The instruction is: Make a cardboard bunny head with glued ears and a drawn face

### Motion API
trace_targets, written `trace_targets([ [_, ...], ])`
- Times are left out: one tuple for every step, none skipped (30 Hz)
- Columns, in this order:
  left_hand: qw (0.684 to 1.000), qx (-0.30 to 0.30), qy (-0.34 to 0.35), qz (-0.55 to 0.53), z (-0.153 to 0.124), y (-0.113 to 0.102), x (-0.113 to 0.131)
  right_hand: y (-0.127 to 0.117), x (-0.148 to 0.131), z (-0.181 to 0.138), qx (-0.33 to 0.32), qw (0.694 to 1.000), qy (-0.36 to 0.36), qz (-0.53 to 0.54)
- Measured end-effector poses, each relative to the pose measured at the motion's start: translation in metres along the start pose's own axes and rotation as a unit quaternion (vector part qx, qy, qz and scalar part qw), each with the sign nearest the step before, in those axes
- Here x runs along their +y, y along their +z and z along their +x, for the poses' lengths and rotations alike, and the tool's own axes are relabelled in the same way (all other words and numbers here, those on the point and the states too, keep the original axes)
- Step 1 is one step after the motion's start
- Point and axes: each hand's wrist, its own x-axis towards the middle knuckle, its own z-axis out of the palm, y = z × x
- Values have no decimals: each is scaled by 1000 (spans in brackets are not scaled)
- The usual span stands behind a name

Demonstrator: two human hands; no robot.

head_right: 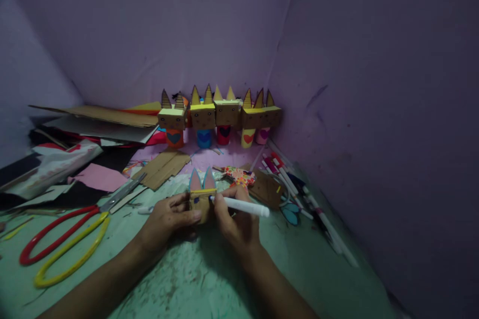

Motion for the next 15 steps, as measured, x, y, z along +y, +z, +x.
trace_targets([
  [1000, 0, -2, 0, 0, 0, 0, 0, 0, 0, -1, 1000, 6, 3],
  [1000, 2, -4, 0, -1, 0, 0, 0, 1, 0, -1, 1000, 11, 5],
  [1000, 4, -6, 1, -1, 0, 1, -1, 1, 0, 2, 1000, 15, 8],
  [1000, 6, -6, 1, -1, 0, 1, -1, 1, 0, 7, 1000, 17, 12],
  [1000, 5, -5, 2, -1, 0, 1, -1, 2, 0, 11, 1000, 17, 16],
  [1000, 3, -2, 2, -1, 1, 2, -1, 2, 0, 15, 1000, 15, 19],
  [1000, 1, 0, 2, -1, 1, 2, -2, 2, 0, 18, 1000, 14, 20],
  [1000, -1, 1, 3, -1, 1, 2, -2, 2, 0, 19, 1000, 12, 19],
  [1000, -1, 1, 3, -2, 1, 2, -2, 2, 0, 19, 1000, 10, 17],
  [1000, 1, 1, 3, -2, 1, 2, -2, 2, 0, 16, 1000, 9, 14],
  [1000, 2, -1, 1, -1, 1, 2, -2, 2, 0, 14, 1000, 7, 12],
  [1000, 3, -2, -1, -1, 1, 2, -2, 2, 0, 11, 1000, 5, 10],
  [1000, 4, -3, -3, -1, 1, 1, -2, 2, 0, 8, 1000, 4, 11],
  [1000, 6, -5, -3, -1, 1, 1, -2, 1, 0, 5, 1000, 5, 11],
  [1000, 7, -6, -3, -1, 1, 1, -2, 1, 1, 2, 1000, 8, 10],
])
